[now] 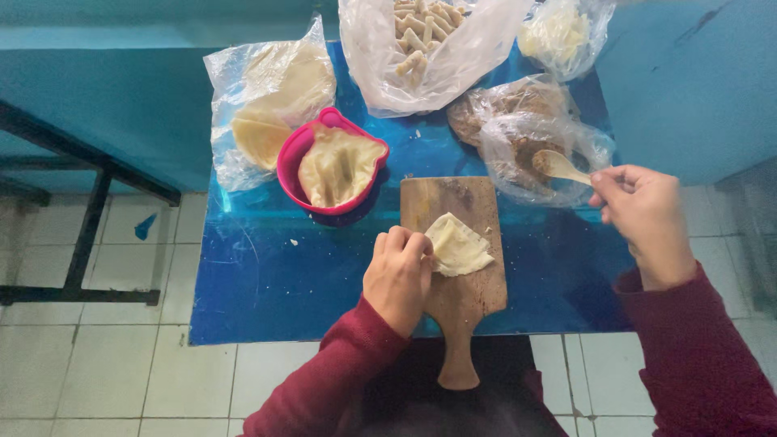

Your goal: The person places square dough wrappers on a small wooden board, spoons brown filling from a plastic bag onto a wrapper, then folds and pinches the wrapper closed into a dumpling and sets it into a pink bowl with other finished dumplings. They repeat this cycle, occasionally stacking wrappers and pressing finished dumplings.

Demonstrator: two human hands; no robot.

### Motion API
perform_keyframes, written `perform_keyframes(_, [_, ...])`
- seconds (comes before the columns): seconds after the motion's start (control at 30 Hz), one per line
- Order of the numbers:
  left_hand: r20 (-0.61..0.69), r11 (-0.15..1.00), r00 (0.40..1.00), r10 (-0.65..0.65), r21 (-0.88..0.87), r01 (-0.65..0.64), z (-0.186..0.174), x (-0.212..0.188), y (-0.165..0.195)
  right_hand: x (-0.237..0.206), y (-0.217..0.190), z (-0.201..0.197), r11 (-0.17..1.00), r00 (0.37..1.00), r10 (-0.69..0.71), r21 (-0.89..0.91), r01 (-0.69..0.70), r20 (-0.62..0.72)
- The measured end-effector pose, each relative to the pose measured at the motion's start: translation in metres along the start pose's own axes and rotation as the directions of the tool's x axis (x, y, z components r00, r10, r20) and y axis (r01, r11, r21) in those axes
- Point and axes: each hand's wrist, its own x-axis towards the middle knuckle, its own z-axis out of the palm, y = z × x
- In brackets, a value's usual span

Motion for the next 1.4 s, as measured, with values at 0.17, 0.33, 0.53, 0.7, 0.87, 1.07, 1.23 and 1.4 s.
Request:
perform_keyframes(0.17, [0.066, 0.999, 0.998, -0.018, 0.035, 0.016, 0.002, -0.001, 0.003, -0.003, 0.003, 0.0, 0.999, 1.0, -0.03, -0.024, 0.03, 0.004])
perform_keyframes(0.33, [-0.003, 0.996, 0.998, -0.062, -0.064, 0.062, 0.001, -0.003, 0.004, -0.002, 0.005, 0.0, 0.999, 1.0, 0.01, 0.03, -0.01, 0.013])
perform_keyframes(0.53, [0.0, 0.987, 0.995, -0.103, -0.123, 0.102, 0.0, -0.004, -0.001, -0.011, -0.007, -0.007, 0.983, 0.993, 0.109, 0.145, -0.114, 0.04])
perform_keyframes(0.7, [-0.044, 0.981, 0.996, -0.082, -0.177, 0.073, 0.002, -0.007, -0.003, -0.052, -0.026, 0.004, 0.982, 0.981, 0.103, 0.14, -0.127, 0.167])
perform_keyframes(0.87, [-0.038, 0.976, 0.994, -0.103, -0.197, 0.093, 0.002, -0.007, 0.002, -0.089, -0.046, 0.042, 0.981, 0.946, 0.192, -0.031, -0.19, 0.262])
perform_keyframes(1.07, [-0.051, 0.98, 0.995, -0.082, -0.186, 0.071, 0.0, -0.006, 0.003, -0.121, -0.064, 0.059, 0.909, 0.924, -0.32, -0.206, 0.362, 0.21])
perform_keyframes(1.23, [-0.048, 0.958, 0.99, -0.135, -0.262, 0.118, 0.003, -0.006, 0.003, -0.129, -0.063, 0.056, 0.506, 0.649, -0.668, -0.416, 0.755, 0.365])
perform_keyframes(1.4, [-0.068, 0.951, 0.987, -0.142, -0.287, 0.117, 0.005, -0.006, 0.002, -0.133, -0.061, 0.049, 0.294, 0.507, -0.723, -0.455, 0.841, 0.47])
